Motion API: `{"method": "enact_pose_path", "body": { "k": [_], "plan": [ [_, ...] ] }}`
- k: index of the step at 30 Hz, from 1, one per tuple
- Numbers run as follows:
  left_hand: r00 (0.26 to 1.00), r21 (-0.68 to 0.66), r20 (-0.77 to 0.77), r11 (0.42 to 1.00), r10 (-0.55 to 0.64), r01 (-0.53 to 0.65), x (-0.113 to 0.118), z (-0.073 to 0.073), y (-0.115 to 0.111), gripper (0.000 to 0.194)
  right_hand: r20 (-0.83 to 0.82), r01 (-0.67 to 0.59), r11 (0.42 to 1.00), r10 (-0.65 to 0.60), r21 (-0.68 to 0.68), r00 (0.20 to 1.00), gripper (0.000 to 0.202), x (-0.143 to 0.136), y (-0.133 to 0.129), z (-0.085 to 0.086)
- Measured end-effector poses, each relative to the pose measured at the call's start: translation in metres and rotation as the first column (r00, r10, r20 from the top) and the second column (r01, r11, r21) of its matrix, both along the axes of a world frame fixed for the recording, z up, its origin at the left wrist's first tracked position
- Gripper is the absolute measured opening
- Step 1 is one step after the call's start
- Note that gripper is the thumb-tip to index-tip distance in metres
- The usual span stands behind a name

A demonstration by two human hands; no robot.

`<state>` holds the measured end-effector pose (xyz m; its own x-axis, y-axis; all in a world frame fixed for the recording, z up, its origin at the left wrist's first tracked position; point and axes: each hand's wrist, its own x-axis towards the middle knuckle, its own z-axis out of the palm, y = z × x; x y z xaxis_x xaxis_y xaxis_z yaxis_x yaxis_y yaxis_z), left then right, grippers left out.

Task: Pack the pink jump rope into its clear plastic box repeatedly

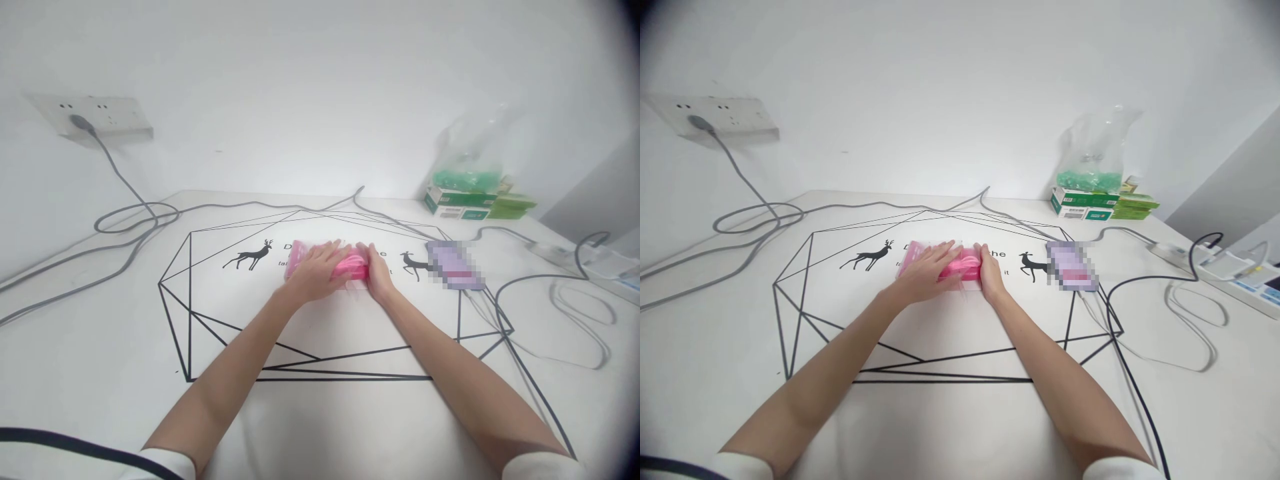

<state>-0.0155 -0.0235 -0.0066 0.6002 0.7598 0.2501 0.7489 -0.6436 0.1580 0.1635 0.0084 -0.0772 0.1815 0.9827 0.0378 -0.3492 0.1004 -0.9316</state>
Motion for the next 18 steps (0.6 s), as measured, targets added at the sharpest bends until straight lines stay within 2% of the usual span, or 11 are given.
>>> {"method": "enact_pose_path", "body": {
  "k": [3,7,12,16,18],
  "plan": [
    [0.997,0.006,-0.076,1.0,-0.016,0.016,-0.018,0.002,0.008,0.063,-0.053,0.01,0.998,-0.014,-0.06,0.998,0.042,-0.003,-0.002,0.006],
    [0.991,0.029,-0.12,0.997,-0.066,0.07,-0.035,0.0,0.017,0.069,-0.153,-0.042,0.997,0.032,-0.063,0.988,0.032,-0.004,-0.005,0.014],
    [0.99,0.083,-0.123,0.993,-0.073,0.083,-0.041,-0.009,0.023,0.071,-0.186,-0.003,0.998,-0.007,-0.057,0.983,0.036,0.001,-0.004,0.012],
    [0.989,0.103,-0.125,0.991,-0.073,0.086,-0.043,-0.013,0.026,0.071,-0.183,-0.093,0.995,0.087,-0.029,0.979,0.035,0.004,-0.003,0.011],
    [0.989,0.097,-0.127,0.991,-0.077,0.089,-0.043,-0.013,0.026,0.071,-0.162,-0.097,0.995,0.091,-0.027,0.983,0.034,0.004,-0.004,0.012]
  ]
}}
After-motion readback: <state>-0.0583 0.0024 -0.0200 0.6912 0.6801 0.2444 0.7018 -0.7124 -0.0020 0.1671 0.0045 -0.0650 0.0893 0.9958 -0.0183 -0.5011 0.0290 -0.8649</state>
